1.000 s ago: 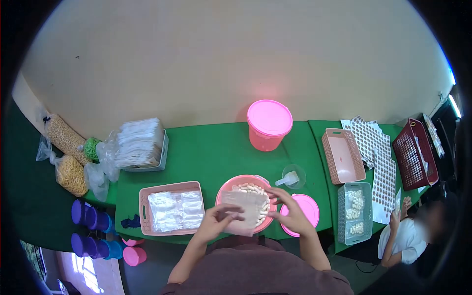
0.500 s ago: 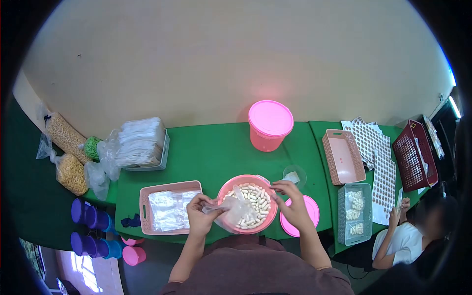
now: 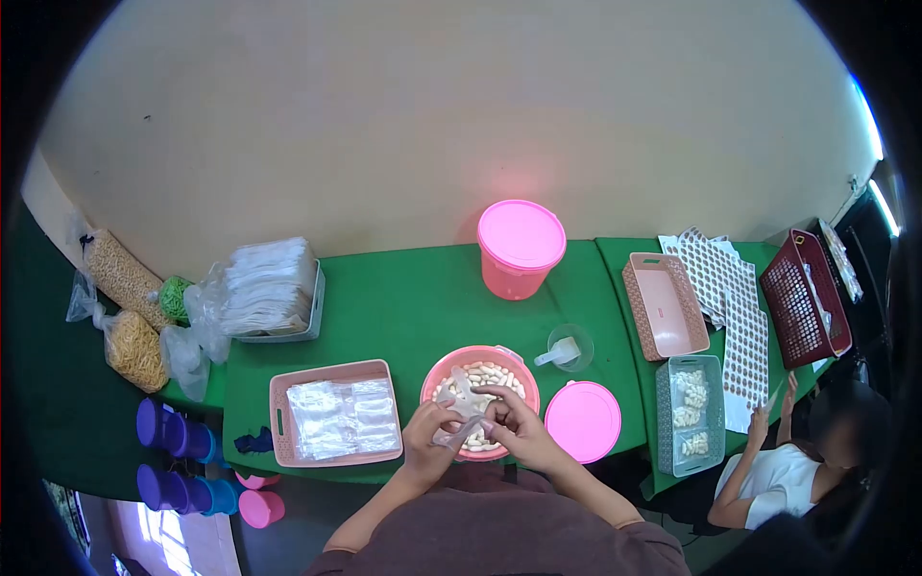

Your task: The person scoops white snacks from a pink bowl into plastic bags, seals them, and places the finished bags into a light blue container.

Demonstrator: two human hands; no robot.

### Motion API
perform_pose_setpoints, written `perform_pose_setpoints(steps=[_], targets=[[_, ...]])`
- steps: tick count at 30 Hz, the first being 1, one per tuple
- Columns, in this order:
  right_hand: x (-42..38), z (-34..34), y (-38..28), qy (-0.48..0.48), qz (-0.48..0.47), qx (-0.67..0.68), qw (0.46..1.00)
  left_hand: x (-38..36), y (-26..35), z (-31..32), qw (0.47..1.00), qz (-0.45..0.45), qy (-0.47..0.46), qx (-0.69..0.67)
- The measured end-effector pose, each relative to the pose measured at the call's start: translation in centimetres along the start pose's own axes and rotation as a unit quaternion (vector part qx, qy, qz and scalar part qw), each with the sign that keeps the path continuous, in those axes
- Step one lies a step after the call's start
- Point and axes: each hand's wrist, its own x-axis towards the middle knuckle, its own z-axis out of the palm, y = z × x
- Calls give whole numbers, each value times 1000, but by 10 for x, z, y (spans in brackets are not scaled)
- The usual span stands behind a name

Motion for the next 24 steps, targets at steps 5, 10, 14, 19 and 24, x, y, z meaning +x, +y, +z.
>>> perform_pose_setpoints(steps=[5, 10, 14, 19, 24], targets=[[2, -6, 8, -26, -15, -11, 999, 3, 2, 6, 999, -17, 45, -20], [1, -6, 21, 11, -5, -55, 998, -9, -13, -3, 988, 119, -89, 51], [2, -1, 24, 79, -92, -105, 987, -6, 8, 13, 975, 55, -115, 180], [-7, -1, 9, 60, -43, -142, 987, 0, -5, 27, 969, 90, -207, 102], [-15, -3, 10, 67, 55, -114, 990, -7, -11, 26, 971, 11, -231, 56]])
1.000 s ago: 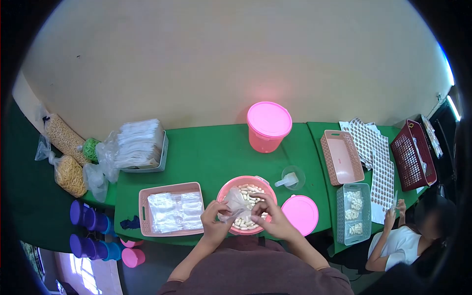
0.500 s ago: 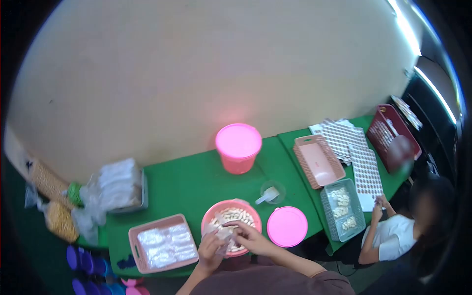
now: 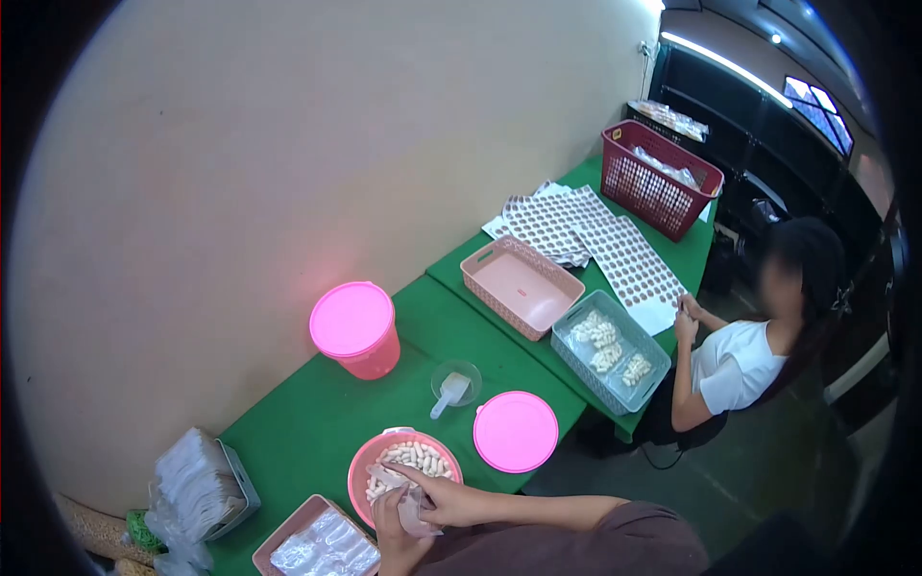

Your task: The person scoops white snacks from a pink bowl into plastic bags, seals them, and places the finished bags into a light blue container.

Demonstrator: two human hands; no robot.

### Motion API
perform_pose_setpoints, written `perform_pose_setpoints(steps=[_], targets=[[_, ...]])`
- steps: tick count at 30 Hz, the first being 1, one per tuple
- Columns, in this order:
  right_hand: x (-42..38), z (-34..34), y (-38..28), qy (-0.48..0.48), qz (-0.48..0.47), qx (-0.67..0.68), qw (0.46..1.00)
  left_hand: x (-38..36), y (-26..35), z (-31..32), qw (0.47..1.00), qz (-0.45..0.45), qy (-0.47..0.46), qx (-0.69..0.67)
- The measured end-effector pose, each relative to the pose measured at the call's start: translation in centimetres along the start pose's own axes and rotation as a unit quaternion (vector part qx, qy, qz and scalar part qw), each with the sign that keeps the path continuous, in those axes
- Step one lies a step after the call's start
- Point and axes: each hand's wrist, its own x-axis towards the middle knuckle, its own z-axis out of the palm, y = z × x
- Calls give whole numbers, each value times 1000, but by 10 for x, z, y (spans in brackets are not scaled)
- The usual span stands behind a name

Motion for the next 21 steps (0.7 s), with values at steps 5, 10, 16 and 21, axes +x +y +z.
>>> perform_pose_setpoints(steps=[5, 10, 16, 21], targets=[[-4, -7, 9, 33, 25, -30, 999, 4, -2, -10, 997, 4, 55, 49], [1, -12, 29, -13, -17, 86, 996, -2, -10, -12, 984, -36, 147, -94], [15, 3, 62, -8, -25, 74, 997, 15, 7, -17, 887, -71, 254, -380], [21, 9, 65, -33, 107, 425, 898, 7, 2, -24, 806, -80, 258, -526]])
